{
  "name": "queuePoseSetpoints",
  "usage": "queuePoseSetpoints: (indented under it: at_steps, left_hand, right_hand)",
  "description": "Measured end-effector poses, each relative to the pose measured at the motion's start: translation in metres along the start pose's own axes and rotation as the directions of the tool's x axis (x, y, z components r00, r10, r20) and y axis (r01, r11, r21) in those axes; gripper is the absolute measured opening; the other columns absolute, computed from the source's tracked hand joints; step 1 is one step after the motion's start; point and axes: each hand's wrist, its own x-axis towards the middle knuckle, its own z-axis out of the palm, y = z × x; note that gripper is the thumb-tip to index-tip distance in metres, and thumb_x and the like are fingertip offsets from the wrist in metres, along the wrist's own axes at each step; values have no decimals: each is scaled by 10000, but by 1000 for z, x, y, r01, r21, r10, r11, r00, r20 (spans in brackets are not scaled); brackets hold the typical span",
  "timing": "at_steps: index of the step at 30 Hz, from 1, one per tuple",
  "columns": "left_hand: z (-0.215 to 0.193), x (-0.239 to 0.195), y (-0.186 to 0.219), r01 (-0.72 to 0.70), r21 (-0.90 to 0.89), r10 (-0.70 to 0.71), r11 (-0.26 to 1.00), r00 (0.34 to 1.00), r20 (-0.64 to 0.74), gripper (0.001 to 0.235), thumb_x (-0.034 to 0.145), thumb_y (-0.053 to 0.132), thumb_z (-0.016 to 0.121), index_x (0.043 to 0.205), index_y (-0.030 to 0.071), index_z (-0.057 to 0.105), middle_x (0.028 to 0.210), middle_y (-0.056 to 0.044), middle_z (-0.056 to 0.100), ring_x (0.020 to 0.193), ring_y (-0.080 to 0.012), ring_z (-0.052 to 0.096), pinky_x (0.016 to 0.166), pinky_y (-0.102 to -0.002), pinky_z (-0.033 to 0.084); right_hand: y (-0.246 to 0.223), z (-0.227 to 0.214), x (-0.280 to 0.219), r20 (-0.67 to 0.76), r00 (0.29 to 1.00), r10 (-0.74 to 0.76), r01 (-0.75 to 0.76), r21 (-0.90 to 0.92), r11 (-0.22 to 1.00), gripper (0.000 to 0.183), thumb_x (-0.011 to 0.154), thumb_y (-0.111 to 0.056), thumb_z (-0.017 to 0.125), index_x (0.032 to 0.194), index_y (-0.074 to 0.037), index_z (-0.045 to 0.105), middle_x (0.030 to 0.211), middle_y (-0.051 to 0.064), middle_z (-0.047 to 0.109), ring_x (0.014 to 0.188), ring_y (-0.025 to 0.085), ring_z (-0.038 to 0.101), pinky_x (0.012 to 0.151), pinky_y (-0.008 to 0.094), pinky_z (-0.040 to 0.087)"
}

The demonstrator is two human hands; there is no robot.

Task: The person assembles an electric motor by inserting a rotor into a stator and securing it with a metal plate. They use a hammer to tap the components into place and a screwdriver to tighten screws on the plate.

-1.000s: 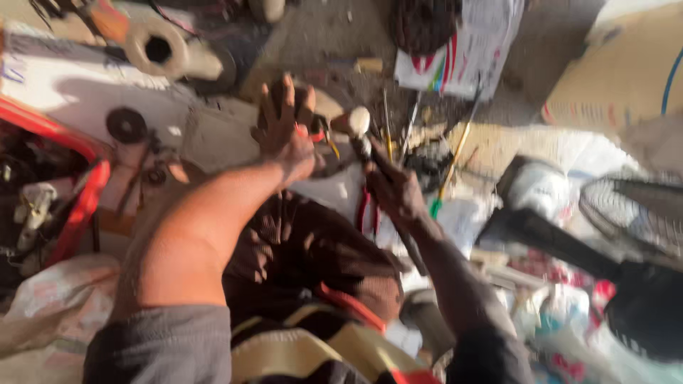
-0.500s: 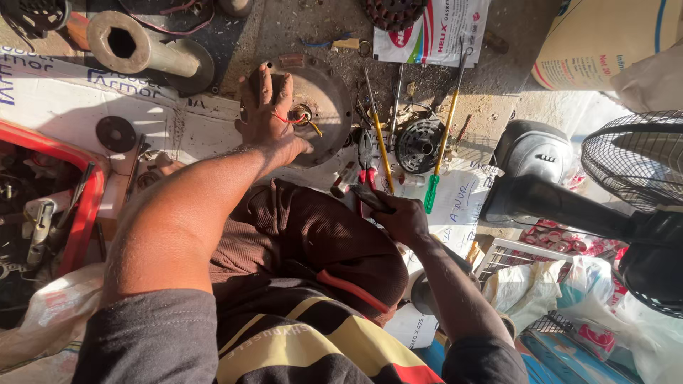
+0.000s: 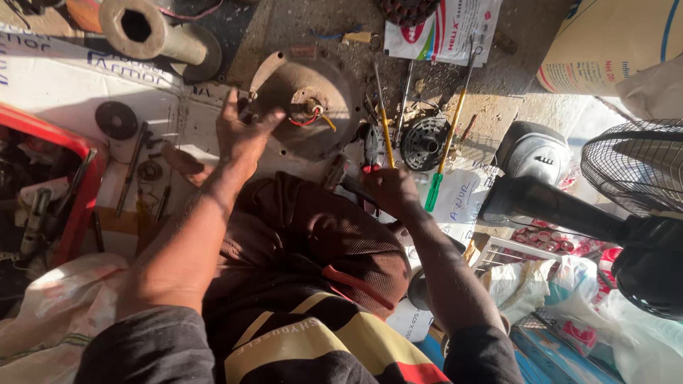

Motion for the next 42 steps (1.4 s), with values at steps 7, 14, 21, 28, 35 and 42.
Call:
queuePoseSetpoints:
  at_steps: [7, 14, 21, 28, 35, 42]
  left_hand:
    - [-9, 16, 1, 429, -146, -417, 891, 903, 106, 351, 867, 253, 902, 1023, 11, 701, 935, -37, 676, 841, -124, 644, 762, -276, 535]
    - [22, 15, 14, 432, -377, -402, 820, 902, 158, 338, 737, 114, 908, 1004, -1, 735, 924, -94, 801, 848, -168, 765, 813, -304, 635]
    - [24, -1, 41, 409, -201, -396, 890, 912, 102, 466, 738, 106, 904, 1162, 62, 716, 1005, -83, 805, 892, -140, 748, 852, -303, 610]
    - [21, -8, 48, 126, -66, -120, 990, 988, 96, 563, 706, 137, 931, 1213, 69, 695, 1070, -96, 790, 981, -174, 748, 883, -328, 581]
    - [22, -8, 53, 192, 47, -196, 980, 975, 106, 497, 733, 180, 931, 1164, 77, 705, 996, -76, 807, 900, -164, 777, 817, -327, 612]
    - [22, -11, 46, 148, 55, -154, 987, 979, 130, 467, 743, 199, 920, 1146, 72, 721, 980, -79, 806, 862, -188, 779, 799, -336, 621]
  right_hand:
    - [-154, -30, 46, -325, 901, -286, 237, -182, 954, 416, 964, -375, 770, 1079, 21, 712, 913, 157, 730, 791, 237, 714, 671, 374, 579]
    - [-157, -41, 53, -259, 929, -265, 159, -367, 917, 239, 979, -197, 703, 1141, -21, 696, 969, 151, 709, 850, 283, 686, 744, 450, 554]
    - [-154, -41, 36, -242, 761, -601, 266, -729, 631, 191, 1010, -160, 648, 1138, -19, 634, 1066, 188, 619, 1022, 392, 565, 887, 525, 464]
    - [-122, -21, 24, -410, 821, -399, 120, -558, 821, 205, 1094, -195, 592, 966, -35, 581, 883, 155, 604, 818, 353, 599, 757, 509, 488]
    - [-128, -37, 34, 59, 769, 636, -496, 682, 537, 427, 1067, -408, 510, 835, -53, 562, 652, 62, 546, 545, 213, 552, 502, 400, 534]
    - [-111, -39, 22, -170, 964, -204, 91, -510, 856, 260, 1117, -243, 570, 966, -42, 637, 823, 88, 603, 699, 237, 551, 575, 398, 539]
